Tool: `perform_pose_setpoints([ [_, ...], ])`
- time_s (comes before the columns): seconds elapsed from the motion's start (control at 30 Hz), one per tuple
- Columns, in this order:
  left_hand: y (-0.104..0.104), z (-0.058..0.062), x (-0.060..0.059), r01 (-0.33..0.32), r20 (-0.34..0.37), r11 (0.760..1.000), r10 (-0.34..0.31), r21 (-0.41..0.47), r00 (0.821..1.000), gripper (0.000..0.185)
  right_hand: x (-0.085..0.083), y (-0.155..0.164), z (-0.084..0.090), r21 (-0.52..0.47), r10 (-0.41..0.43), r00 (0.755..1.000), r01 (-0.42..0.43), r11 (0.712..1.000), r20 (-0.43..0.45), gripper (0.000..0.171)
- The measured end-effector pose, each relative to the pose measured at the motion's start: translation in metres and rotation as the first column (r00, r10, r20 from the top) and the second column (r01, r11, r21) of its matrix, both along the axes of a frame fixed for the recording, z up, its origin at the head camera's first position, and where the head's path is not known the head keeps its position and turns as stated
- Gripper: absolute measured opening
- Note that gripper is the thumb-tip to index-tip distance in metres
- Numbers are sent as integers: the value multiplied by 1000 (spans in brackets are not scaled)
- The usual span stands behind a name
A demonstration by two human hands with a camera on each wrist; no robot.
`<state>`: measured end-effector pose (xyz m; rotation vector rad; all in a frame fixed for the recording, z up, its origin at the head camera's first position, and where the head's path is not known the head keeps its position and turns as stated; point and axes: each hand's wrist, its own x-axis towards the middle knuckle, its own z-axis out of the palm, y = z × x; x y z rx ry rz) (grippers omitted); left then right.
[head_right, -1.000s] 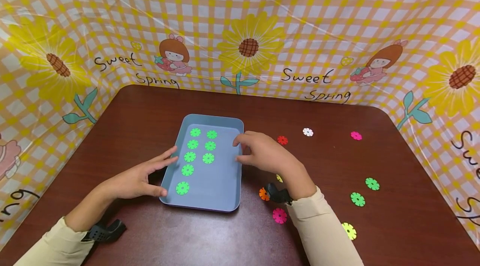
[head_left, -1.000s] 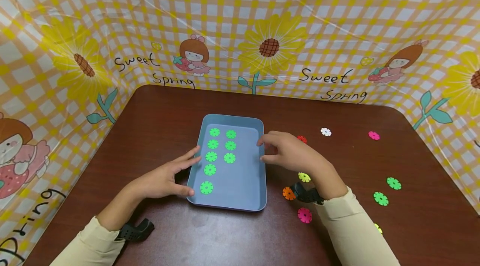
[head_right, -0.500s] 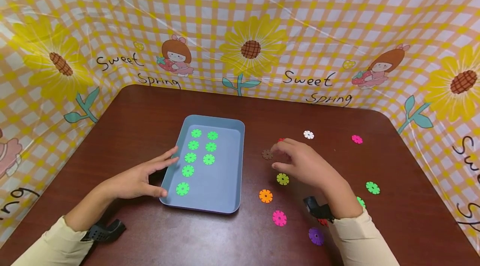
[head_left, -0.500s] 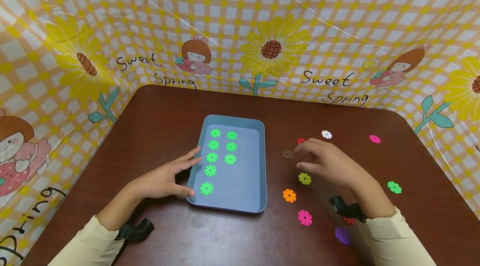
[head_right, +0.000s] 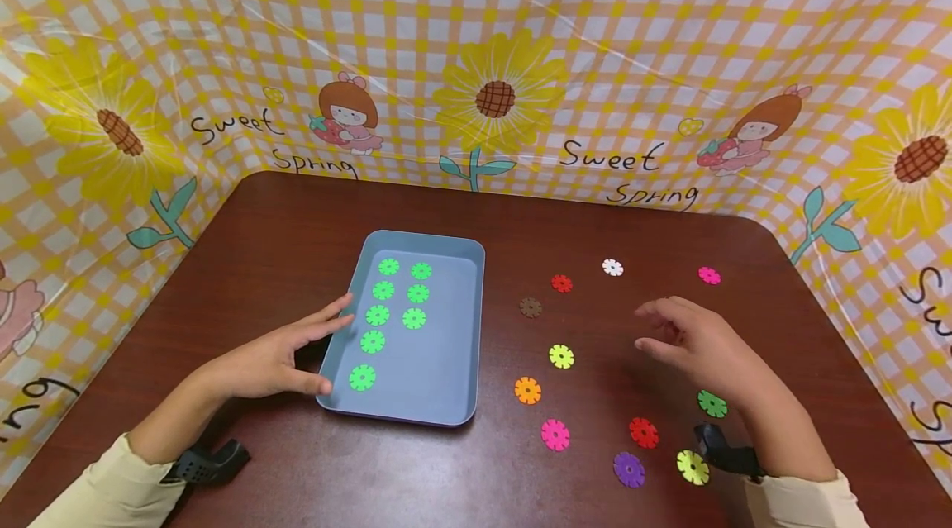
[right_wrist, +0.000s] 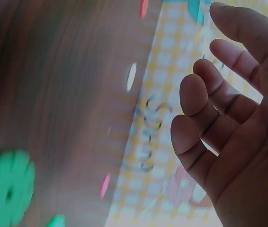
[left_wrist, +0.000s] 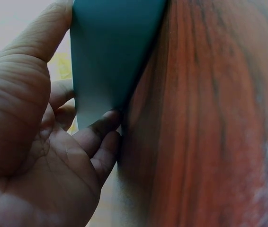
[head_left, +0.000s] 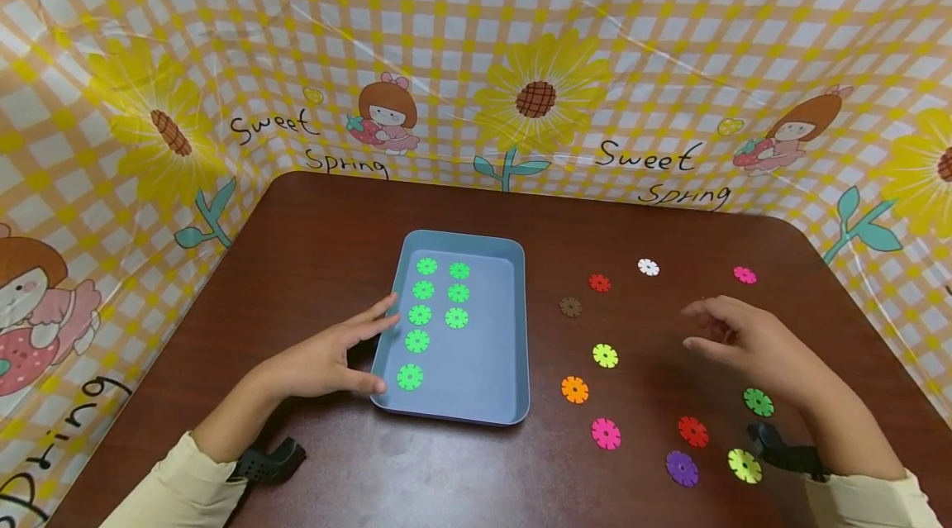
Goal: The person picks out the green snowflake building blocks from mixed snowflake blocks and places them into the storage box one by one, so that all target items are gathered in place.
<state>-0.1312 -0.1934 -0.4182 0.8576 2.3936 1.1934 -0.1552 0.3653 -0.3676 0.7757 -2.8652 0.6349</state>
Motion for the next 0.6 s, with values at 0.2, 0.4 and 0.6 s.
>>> perform_pose_setpoints([
  [0.2,0,1,0,4,-3,1000,-4,-6,1000,91,7,39,-4,22,-119,989,118,993,93,35],
  [0.4,1,0,-1,1,-7,1000,-1,-10,1000,91,10,72,-14,97,-204,960,188,977,191,38],
  [0.6,1,1,0,-3,-5,1000,3,-4,1000,91,12,97,-20,177,-261,944,227,958,201,43],
])
